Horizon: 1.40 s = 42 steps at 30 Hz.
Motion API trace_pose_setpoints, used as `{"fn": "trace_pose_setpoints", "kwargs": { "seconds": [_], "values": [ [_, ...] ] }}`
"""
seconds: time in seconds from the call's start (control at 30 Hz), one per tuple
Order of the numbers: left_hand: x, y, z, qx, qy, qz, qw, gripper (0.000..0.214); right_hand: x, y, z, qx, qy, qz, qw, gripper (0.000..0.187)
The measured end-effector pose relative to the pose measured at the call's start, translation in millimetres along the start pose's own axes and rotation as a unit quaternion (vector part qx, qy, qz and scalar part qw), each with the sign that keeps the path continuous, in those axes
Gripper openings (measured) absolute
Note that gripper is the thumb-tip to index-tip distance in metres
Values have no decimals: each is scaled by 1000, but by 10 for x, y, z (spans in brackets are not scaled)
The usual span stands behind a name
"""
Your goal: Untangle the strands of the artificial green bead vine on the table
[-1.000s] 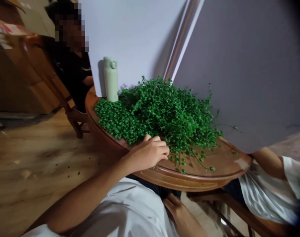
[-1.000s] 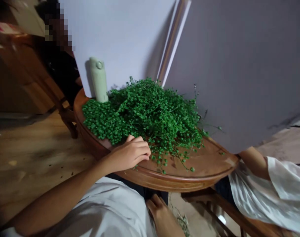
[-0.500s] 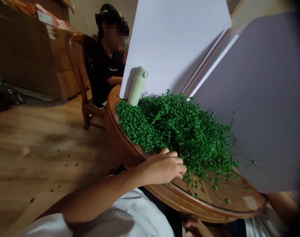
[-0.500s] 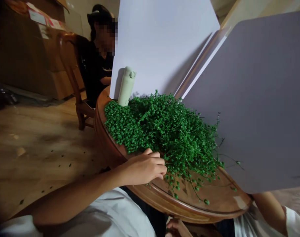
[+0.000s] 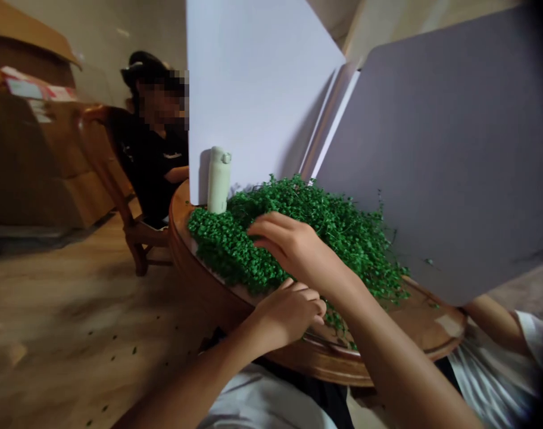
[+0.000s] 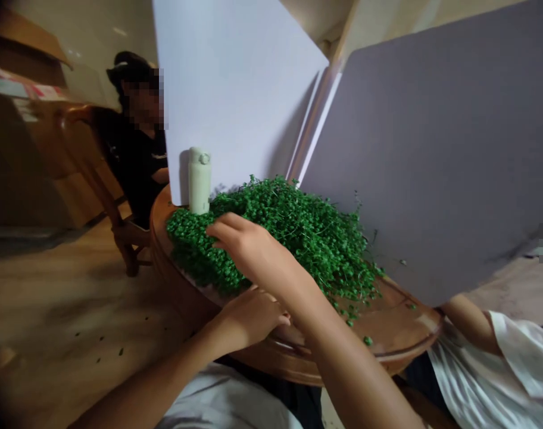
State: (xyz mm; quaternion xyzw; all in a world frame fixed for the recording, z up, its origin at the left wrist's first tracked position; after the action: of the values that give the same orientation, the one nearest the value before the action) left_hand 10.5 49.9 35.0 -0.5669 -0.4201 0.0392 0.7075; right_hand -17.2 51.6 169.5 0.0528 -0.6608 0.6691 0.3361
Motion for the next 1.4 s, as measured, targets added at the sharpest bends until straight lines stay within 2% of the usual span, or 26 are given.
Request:
{"fn": "trace_pose_setpoints", "kwargs": {
  "seconds": [0.1,0.13,0.2,0.3,0.4,0.47,0.57,0.63,0.7,0.77,0.87,1.07,1.3,1.4],
  "values": [
    [59,75,-11,-54,20,52,997,18,478,62,-179,-73,-18,19,997,42],
    [71,93,-5,-69,18,64,995,14,520,31,-188,-92,-22,13,995,40],
    [79,103,4,-83,18,70,994,12,429,-93,-116,-105,-29,-5,994,36],
    [60,74,-6,-75,35,49,995,19,-60,-373,38,-111,-5,-53,992,31],
    [26,39,-1,-49,31,27,998,34,-786,-498,42,-96,72,-60,991,27],
    [17,34,1,-53,27,28,998,32,-1290,-500,-67,-89,143,-86,982,27],
    [31,25,-11,-70,42,28,996,17,-1932,-433,-400,-55,277,-134,950,14],
    [42,8,-18,-66,49,22,996,14,-2203,-343,-600,-43,323,-142,935,12],
    [48,-2,-30,-62,54,19,996,14,-2349,-240,-740,-39,347,-134,927,12],
    [51,3,-39,-63,56,24,996,15,-2412,-138,-802,-34,353,-122,927,11],
    [55,21,-31,-70,49,36,996,15,-2450,-26,-763,-16,327,-119,937,12],
    [51,39,-6,-91,35,47,994,14,-2507,45,-625,-17,294,-116,949,10],
    [49,2,5,-105,27,24,994,12,-2224,-34,-576,-16,272,-99,957,20],
    [45,-18,16,-102,17,5,995,13,-2096,31,-624,-11,263,-59,963,18]
  ]
}}
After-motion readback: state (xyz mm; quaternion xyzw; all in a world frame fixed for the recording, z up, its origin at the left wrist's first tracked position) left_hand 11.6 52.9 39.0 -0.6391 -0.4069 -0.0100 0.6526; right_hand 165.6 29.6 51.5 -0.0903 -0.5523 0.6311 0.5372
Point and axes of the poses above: each hand's wrist, its own x-axis towards the middle knuckle, its own y-axis out of the palm, z = x × y, the point moved 7 cm from there along x, towards the middle knuckle, and after that the axes turned 13 degrees about y, right-handed, at the moved point
